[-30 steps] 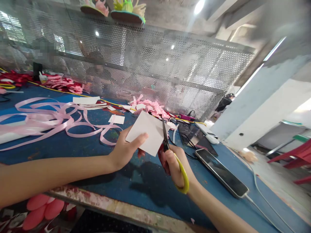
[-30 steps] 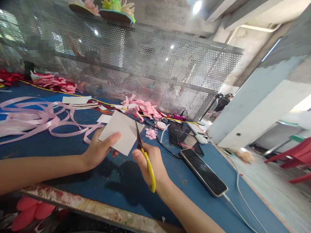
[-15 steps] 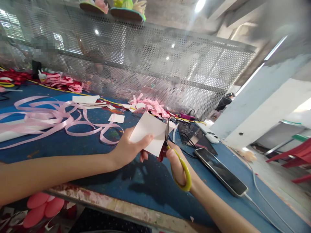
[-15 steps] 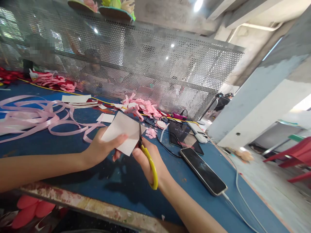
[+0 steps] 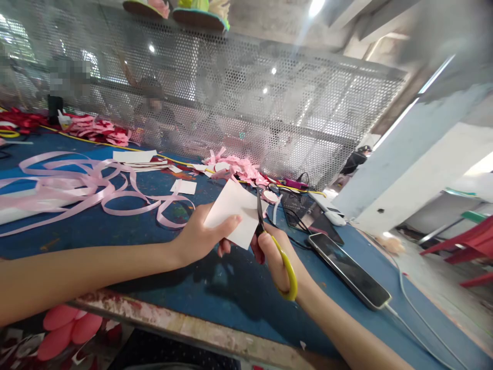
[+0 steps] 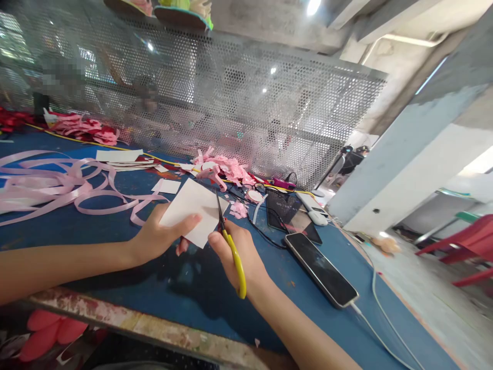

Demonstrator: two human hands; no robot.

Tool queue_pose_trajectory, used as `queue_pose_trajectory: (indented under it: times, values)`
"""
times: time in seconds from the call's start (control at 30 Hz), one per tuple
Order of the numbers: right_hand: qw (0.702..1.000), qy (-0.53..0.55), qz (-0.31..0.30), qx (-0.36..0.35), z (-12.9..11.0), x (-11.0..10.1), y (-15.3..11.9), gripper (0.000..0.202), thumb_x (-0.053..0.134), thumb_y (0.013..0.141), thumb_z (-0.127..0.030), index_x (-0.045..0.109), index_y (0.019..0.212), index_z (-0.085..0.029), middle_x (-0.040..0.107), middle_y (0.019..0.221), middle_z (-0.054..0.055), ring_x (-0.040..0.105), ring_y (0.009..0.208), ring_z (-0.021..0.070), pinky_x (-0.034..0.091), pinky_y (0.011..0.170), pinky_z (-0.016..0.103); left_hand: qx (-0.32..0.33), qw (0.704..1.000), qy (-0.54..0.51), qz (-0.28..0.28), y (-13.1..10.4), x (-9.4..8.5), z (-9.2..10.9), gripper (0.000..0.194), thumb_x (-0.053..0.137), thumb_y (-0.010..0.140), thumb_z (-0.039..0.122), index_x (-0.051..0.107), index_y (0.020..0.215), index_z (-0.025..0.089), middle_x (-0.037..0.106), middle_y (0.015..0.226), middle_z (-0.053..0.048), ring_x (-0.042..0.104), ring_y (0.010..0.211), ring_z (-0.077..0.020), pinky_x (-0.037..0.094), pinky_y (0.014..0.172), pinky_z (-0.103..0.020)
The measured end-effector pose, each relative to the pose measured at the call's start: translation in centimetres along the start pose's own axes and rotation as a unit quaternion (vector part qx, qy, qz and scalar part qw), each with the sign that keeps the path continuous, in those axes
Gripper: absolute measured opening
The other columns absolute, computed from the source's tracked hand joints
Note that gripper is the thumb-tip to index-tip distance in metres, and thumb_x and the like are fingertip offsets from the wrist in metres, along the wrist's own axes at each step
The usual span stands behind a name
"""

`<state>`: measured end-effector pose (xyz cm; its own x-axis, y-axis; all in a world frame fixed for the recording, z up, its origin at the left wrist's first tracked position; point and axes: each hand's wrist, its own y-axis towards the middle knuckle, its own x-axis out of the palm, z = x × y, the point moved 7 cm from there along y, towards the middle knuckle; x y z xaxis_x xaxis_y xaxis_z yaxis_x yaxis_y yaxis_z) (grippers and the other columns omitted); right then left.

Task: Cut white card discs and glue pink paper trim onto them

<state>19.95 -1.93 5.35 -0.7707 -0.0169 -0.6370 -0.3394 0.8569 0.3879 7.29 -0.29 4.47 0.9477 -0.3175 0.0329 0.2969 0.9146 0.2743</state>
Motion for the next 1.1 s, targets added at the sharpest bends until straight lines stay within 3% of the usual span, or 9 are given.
queue_pose_trajectory:
  times: [0.43,0.67,1.1]
  values:
    - [0.996,-0.018,0.008,0.083,0.8,-0.1,-0.5,0.061,0.026,0.076,-0.077,0.035,0.051,-0.022,0.036,0.039,-0.002,0.034,0.040,0.0100,0.023,0.040,0.025,-0.010,1.000,0.020,0.005,0.0,-0.4,0.1,0.022,0.062,0.075,0.032,0.055,0.066,0.014,0.051,0.040,0.005,0.048,0.033,-0.0062,0.039,0.031,-0.013]
    - [0.999,0.012,-0.030,0.024,0.0,-0.1,0.0,0.057,0.031,0.079,-0.072,0.047,0.066,-0.018,0.053,0.058,0.001,0.047,0.055,0.0141,0.038,0.053,0.028,-0.007,0.998,0.041,-0.046,0.2,0.0,-0.1,0.018,0.059,0.079,0.030,0.057,0.071,0.014,0.053,0.043,0.004,0.048,0.033,-0.0065,0.039,0.030,-0.013]
    - [0.999,-0.029,0.005,0.023,0.6,-0.2,-0.1,0.055,0.029,0.080,-0.070,0.037,0.058,-0.021,0.041,0.048,-0.002,0.036,0.045,0.0108,0.028,0.043,0.025,-0.032,0.997,0.020,-0.069,0.3,0.0,-0.1,0.021,0.065,0.073,0.031,0.056,0.068,0.013,0.054,0.047,0.004,0.048,0.034,-0.0055,0.039,0.029,-0.013]
